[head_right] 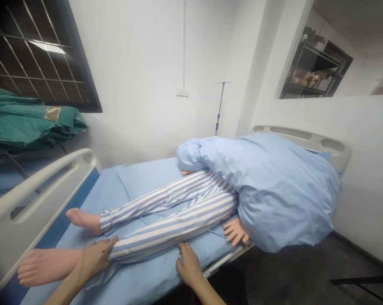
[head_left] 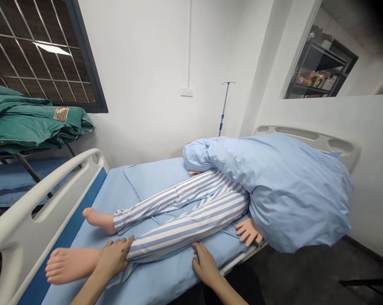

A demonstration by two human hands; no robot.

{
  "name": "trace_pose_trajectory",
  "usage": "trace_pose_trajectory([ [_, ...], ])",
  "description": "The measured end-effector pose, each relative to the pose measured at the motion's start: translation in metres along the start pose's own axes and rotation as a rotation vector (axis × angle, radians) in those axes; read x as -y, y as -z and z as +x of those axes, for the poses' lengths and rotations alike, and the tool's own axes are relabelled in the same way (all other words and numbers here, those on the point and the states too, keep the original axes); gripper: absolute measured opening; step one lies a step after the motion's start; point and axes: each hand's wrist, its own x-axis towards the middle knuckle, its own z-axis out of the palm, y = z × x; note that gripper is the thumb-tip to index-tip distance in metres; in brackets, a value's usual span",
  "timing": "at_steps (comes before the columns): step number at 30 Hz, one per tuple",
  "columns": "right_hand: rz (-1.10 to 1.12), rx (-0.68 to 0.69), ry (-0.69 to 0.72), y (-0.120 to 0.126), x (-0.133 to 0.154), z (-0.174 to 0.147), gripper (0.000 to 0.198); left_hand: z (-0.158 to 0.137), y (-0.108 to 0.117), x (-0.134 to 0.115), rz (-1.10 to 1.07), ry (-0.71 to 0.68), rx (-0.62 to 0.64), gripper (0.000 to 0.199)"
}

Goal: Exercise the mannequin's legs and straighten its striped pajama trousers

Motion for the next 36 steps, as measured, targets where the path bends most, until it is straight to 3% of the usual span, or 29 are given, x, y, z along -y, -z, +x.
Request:
trace_pose_trajectory([
  [2, -0.08, -0.005, -0.001, -0.001, 0.001, 0.007, 0.036, -0.001, 0.019, 0.004, 0.017, -0.003, -0.024, 0.057],
  [5, -0.179, -0.021, 0.044, 0.001, -0.001, 0.024, 0.043, -0.005, 0.048, 0.006, 0.033, -0.008, -0.059, 0.055],
  [8, -0.266, -0.01, 0.011, 0.006, -0.012, 0.045, 0.043, -0.011, 0.063, 0.003, 0.04, -0.001, -0.072, 0.054],
  [14, -0.339, -0.083, -0.052, 0.004, -0.034, 0.062, 0.039, -0.015, 0.035, -0.007, 0.002, 0.027, -0.026, 0.058],
  [22, -0.326, -0.081, -0.042, 0.005, -0.029, 0.058, 0.043, -0.013, 0.012, -0.011, -0.029, 0.043, -0.01, 0.053],
  [29, -0.357, -0.089, -0.04, 0.01, -0.028, 0.058, 0.044, -0.011, 0.026, -0.007, -0.012, 0.043, -0.007, 0.043],
  [33, -0.381, -0.074, -0.072, 0.025, -0.046, 0.063, 0.042, -0.008, 0.045, 0.0, 0.019, 0.027, -0.038, 0.049],
  [36, -0.411, -0.057, -0.114, 0.034, -0.061, 0.068, 0.041, -0.006, 0.047, 0.003, 0.02, 0.027, -0.038, 0.051],
])
